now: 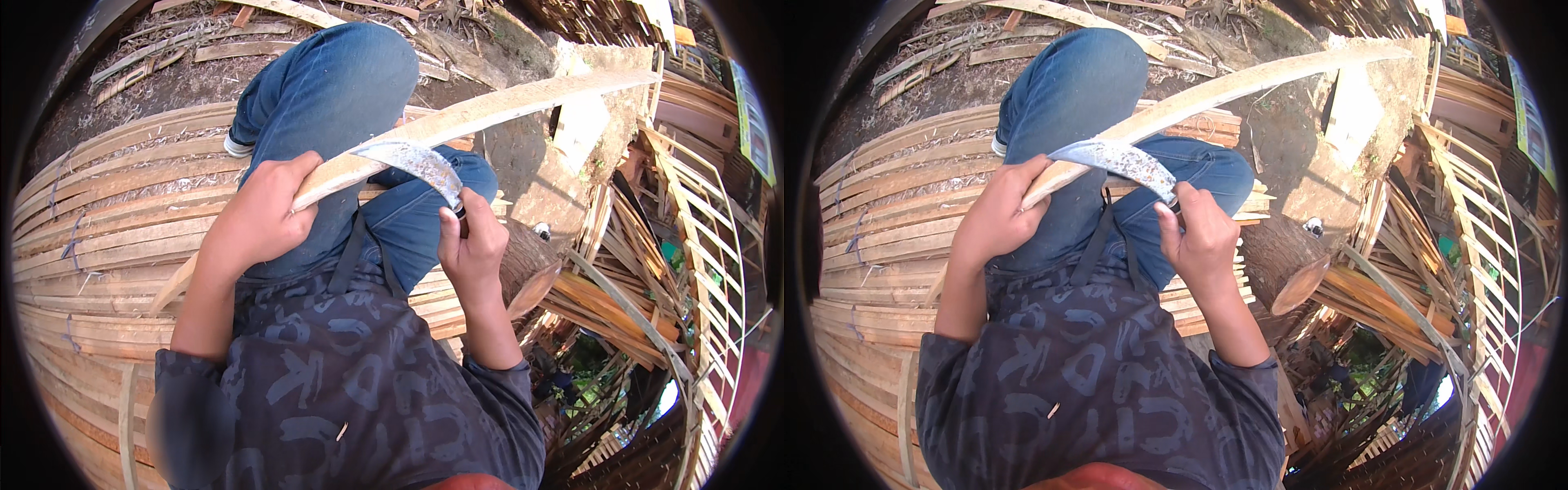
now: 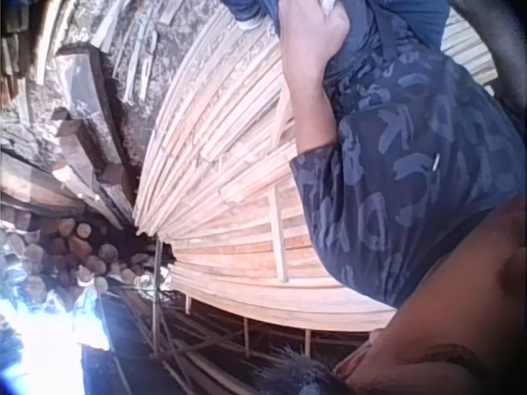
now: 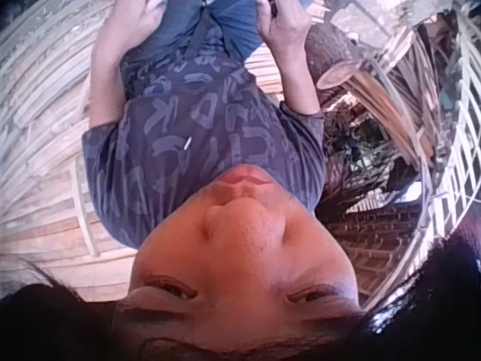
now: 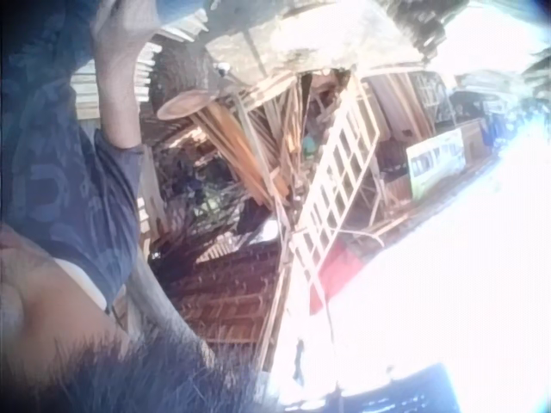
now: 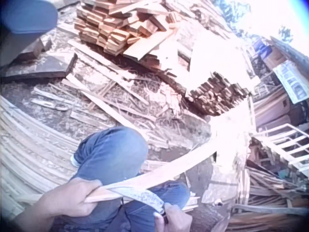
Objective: The person sits on the ground and uses a curved knife to shave thin strips from a long wooden stick. They hold the stick between their legs and repeatedly scrape the blade along its length to remove the outer layer.
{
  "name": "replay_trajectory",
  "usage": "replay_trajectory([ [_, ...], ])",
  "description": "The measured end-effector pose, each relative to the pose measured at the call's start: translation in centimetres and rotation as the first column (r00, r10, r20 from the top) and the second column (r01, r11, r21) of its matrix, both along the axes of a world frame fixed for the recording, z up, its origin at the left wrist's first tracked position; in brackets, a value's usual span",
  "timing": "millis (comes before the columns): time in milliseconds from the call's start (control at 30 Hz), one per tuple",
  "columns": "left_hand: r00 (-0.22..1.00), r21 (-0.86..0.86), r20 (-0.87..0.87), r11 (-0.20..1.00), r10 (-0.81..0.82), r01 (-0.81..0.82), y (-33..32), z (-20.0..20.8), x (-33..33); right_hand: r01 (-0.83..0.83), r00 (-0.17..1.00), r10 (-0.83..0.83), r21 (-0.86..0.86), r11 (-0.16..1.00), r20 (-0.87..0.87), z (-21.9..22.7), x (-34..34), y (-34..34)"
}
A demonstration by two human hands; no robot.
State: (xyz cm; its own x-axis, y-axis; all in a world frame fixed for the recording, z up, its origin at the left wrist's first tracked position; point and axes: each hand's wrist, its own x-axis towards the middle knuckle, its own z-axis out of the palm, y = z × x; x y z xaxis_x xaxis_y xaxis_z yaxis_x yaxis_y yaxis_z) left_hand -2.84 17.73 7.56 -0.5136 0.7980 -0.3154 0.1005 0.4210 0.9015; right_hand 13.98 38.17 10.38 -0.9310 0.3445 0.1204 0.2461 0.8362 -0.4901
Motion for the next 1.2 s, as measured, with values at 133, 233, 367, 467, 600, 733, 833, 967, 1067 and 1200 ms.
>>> replay_trajectory([
  [133, 0.992, 0.037, 0.116, 0.999, -0.039, 0.035, -0.1, 0.0, -1.0, -0.011, 1.0, 0.009, 0.079, 0.997, 0.028, -0.1, -0.9, 0.4],
  [233, 0.993, 0.021, 0.113, 0.999, -0.043, 0.041, 0.2, 0.2, -0.9, -0.007, 0.999, -0.003, 0.188, 0.982, 0.049, 0.2, -1.8, 1.9],
  [367, 0.995, 0.028, 0.093, 0.999, -0.039, 0.037, 0.1, 0.2, -0.5, 0.019, 0.999, -0.028, 0.304, 0.953, 0.025, 0.8, -1.9, 4.4],
  [467, 0.997, 0.03, 0.066, 0.999, -0.038, 0.036, 0.0, 0.0, -0.2, 0.006, 1.0, -0.011, 0.325, 0.946, 0.013, 1.3, -1.6, 4.7],
  [600, 0.998, 0.018, 0.037, 0.998, -0.058, 0.057, 0.3, -0.2, -0.3, 0.061, 0.998, -0.067, 0.294, 0.954, 0.011, 1.6, -1.4, 4.7],
  [733, 0.997, 0.024, 0.054, 0.998, -0.063, 0.062, 0.0, -0.2, -0.3, 0.058, 0.998, -0.056, 0.334, 0.941, -0.015, 1.2, -0.8, 4.6],
  [833, 0.992, 0.039, 0.101, 0.996, -0.08, 0.076, -0.1, -0.1, -0.4, 0.043, 0.998, -0.023, 0.444, 0.895, -0.051, 1.0, -0.6, 4.9],
  [967, 0.981, 0.019, 0.183, 0.998, -0.06, 0.058, -2.0, -0.3, -0.9, 0.737, 0.673, -0.708, 0.275, 0.618, -0.212, 3.6, 3.6, 16.2],
  [1067, 0.979, 0.031, 0.197, 0.998, -0.057, 0.052, -1.6, -0.3, -0.9, 0.737, 0.673, -0.668, 0.211, 0.642, -0.319, 5.9, 10.0, 20.0],
  [1200, 0.965, -0.041, 0.244, 0.993, -0.097, 0.11, -1.1, -0.2, -1.3, 0.666, 0.731, -0.68, -0.151, 0.731, -0.065, 2.7, 8.0, 11.7],
])
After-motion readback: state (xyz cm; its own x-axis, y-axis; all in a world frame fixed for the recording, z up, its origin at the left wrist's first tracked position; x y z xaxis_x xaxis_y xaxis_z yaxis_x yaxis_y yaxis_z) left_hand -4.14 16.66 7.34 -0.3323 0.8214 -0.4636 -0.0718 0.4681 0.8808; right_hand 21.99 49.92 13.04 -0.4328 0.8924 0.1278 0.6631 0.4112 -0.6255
